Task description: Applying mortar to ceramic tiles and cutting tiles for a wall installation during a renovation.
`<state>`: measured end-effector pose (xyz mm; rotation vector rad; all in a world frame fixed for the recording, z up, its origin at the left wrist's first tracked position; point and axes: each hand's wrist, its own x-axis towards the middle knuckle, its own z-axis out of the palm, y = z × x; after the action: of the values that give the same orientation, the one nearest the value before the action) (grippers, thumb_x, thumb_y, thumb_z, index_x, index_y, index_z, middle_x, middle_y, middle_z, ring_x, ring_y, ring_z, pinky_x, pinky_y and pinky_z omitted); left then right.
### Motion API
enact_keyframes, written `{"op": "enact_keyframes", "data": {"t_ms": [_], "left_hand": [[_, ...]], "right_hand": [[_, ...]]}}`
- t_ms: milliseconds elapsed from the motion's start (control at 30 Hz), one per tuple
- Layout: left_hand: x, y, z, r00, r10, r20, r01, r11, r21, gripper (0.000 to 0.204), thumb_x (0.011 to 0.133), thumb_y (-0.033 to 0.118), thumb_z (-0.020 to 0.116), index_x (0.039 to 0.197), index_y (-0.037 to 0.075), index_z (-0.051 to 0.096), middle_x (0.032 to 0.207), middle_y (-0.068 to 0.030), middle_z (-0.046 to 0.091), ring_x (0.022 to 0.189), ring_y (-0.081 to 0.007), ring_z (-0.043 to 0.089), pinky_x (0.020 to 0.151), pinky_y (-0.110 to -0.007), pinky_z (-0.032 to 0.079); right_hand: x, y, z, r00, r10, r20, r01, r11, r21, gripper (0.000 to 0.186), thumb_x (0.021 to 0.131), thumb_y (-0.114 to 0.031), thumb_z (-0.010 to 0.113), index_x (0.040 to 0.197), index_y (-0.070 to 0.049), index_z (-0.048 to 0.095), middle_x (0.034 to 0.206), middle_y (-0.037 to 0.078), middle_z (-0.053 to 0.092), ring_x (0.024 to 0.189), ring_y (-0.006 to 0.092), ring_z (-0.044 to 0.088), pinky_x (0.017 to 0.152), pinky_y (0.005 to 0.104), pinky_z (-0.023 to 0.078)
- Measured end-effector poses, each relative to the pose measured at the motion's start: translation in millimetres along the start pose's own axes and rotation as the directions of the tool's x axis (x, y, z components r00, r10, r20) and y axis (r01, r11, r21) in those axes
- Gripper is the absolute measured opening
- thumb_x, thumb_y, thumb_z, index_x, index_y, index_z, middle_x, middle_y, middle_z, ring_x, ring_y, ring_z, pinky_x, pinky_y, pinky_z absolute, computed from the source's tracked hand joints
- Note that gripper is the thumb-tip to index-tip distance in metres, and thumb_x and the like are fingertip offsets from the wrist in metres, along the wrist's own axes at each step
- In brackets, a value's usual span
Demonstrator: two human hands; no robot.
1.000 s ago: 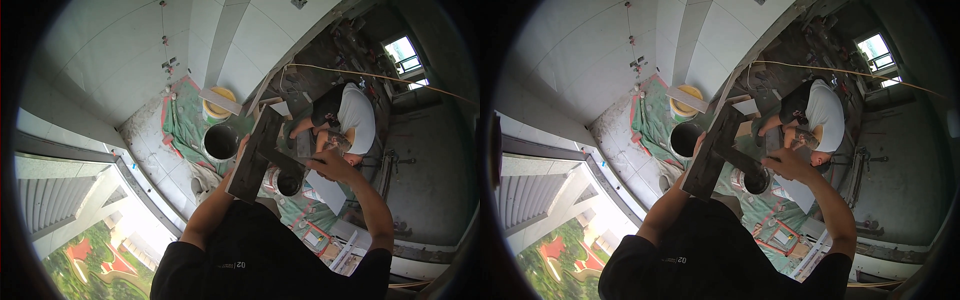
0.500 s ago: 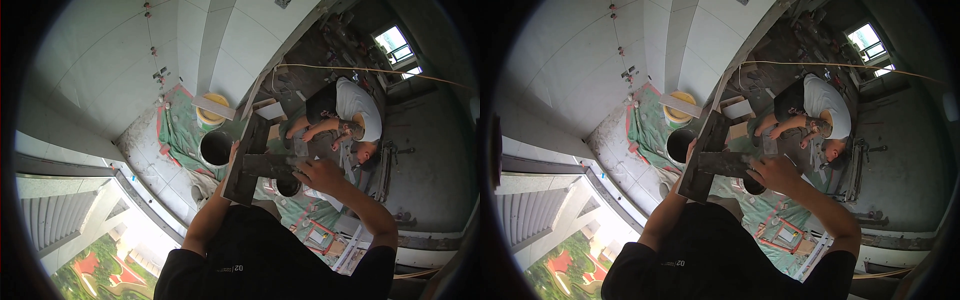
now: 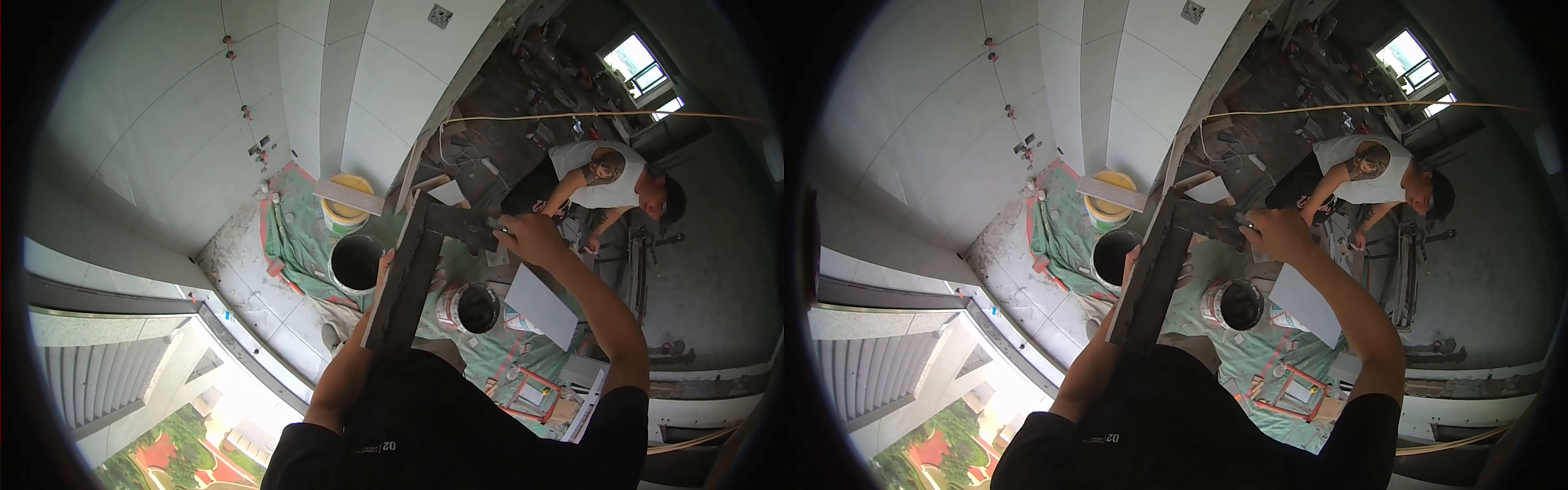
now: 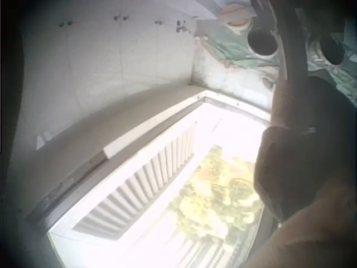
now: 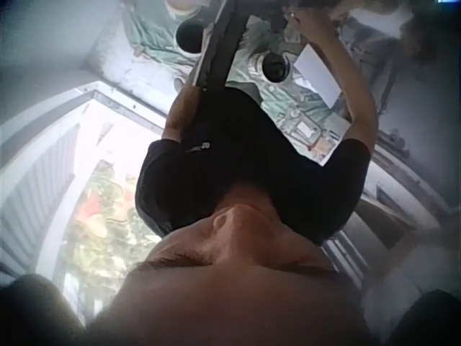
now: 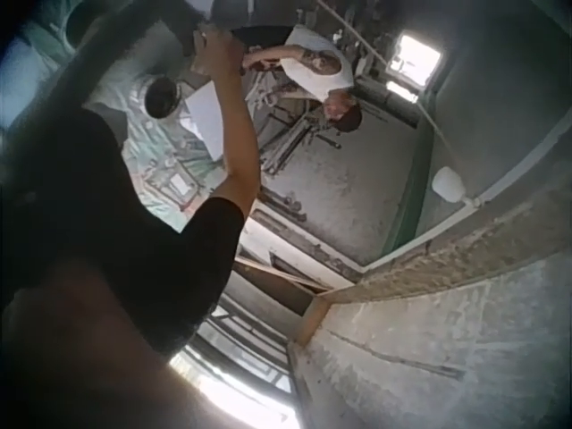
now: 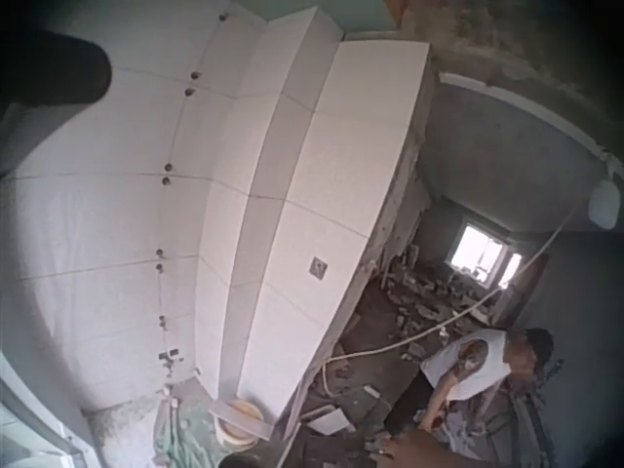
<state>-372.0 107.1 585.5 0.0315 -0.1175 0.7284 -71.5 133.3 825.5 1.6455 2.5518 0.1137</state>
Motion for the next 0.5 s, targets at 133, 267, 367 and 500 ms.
{"op": "enact_keyframes", "data": {"t_ms": [133,267,367,500], "left_hand": [[1.2,0.2,5.1,0.998,0.024,-0.053,-0.023,0.999,0.03,0.099,0.106,0.074,0.054,0.173,0.0,0.045,0.165,-0.0267,0.058,0.141,-0.0435,0.066,0.129,-0.059,0.045],[2.7,-0.2,-16.3,0.999,0.017,-0.034,-0.018,1.0,-0.021,0.098,0.107,0.073,0.052,0.173,0.001,0.044,0.166,-0.0288,0.057,0.143,-0.0452,0.065,0.128,-0.06,0.047],[4.3,2.8,-0.3,0.981,0.108,-0.164,-0.108,0.994,0.005,0.092,0.108,0.07,0.054,0.168,0.0,0.051,0.154,-0.0261,0.067,0.136,-0.0451,0.07,0.124,-0.06,0.051],[9.2,12.4,0.3,0.981,0.153,-0.123,-0.155,0.988,-0.013,0.09,0.109,0.068,0.055,0.166,-0.001,0.052,0.153,-0.0264,0.068,0.136,-0.0444,0.071,0.126,-0.058,0.051]], "right_hand": [[18.3,18.2,2.9,0.982,0.086,0.167,-0.118,0.974,0.195,0.037,0.104,-0.038,0.078,0.1,-0.001,0.078,0.074,0.018,0.073,0.072,0.0336,0.079,0.067,0.05,0.061],[16.8,6.0,-1.8,0.91,0.074,0.407,-0.339,0.697,0.631,0.039,0.108,-0.037,0.076,0.097,0.001,0.077,0.065,0.009,0.067,0.056,0.019,0.066,0.054,0.0391,0.051],[13.5,-35.4,-39.1,0.726,0.068,0.684,-0.612,0.518,0.598,0.04,0.111,-0.039,0.075,0.099,-0.001,0.079,0.063,0.003,0.063,0.051,0.0102,0.057,0.049,0.032,0.043],[-22.2,-68.9,-35.6,0.596,-0.086,0.799,-0.668,0.499,0.552,0.041,0.112,-0.041,0.074,0.107,-0.002,0.082,0.065,0.0,0.063,0.051,0.0071,0.055,0.049,0.0301,0.042]]}}
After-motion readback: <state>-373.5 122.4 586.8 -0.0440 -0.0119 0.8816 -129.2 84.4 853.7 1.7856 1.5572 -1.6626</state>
